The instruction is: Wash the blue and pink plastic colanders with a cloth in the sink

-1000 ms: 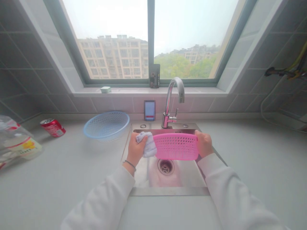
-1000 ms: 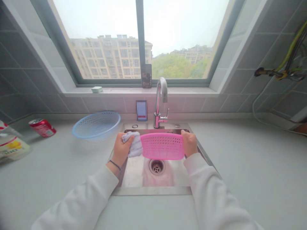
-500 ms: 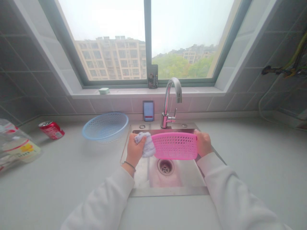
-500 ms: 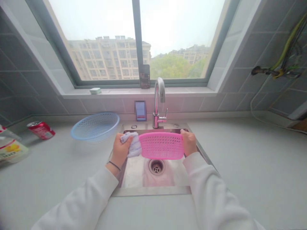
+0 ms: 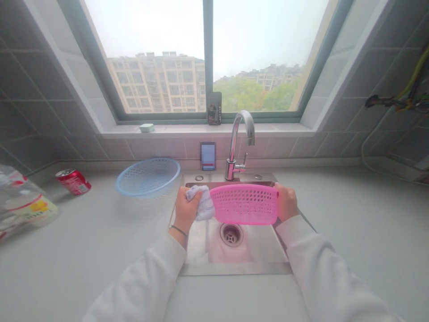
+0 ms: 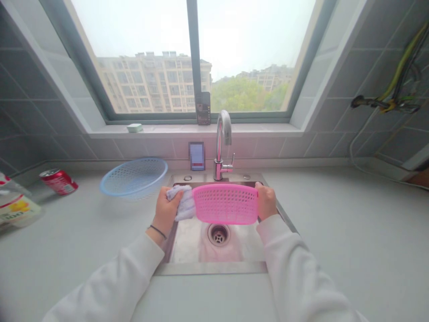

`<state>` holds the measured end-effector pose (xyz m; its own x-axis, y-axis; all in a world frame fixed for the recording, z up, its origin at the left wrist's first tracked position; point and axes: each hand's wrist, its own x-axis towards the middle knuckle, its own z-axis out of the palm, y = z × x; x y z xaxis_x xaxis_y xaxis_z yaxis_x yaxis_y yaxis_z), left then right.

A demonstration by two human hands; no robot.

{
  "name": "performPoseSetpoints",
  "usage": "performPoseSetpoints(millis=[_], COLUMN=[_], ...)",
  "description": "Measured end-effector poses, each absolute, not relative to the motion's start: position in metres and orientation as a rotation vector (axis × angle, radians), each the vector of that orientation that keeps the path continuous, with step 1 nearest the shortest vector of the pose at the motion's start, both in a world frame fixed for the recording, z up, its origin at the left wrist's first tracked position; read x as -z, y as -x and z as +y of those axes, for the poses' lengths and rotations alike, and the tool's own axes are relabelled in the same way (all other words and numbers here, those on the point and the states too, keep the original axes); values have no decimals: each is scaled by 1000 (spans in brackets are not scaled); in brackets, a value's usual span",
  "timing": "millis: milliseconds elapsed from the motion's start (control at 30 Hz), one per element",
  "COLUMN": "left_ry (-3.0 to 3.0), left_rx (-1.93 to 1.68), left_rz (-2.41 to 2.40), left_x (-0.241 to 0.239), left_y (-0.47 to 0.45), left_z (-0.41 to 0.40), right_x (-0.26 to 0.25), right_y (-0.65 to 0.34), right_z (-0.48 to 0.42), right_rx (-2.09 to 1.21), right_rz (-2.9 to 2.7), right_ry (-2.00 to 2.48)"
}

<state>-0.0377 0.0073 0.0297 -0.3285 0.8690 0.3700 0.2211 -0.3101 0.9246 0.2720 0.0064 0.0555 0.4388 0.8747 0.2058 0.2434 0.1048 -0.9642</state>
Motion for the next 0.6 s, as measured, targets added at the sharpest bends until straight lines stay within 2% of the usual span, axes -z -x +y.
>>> performPoseSetpoints(millis=[133, 400, 600], left_ry=[-1486, -1631, -1251], left_rx=[-1677, -1434, -1423], left_rz=[1358, 1047, 1021], left_x=[-29, -31, -29], left_y=[28, -1, 19], left_z=[0, -28, -12], right_x=[-55, -45, -42], right_y=[-264, -235, -261], right_z=[7, 12, 12], right_rx=[-514, -325, -447], right_rz=[-1243, -1683, -1344], right_ry=[1546, 1597, 1590])
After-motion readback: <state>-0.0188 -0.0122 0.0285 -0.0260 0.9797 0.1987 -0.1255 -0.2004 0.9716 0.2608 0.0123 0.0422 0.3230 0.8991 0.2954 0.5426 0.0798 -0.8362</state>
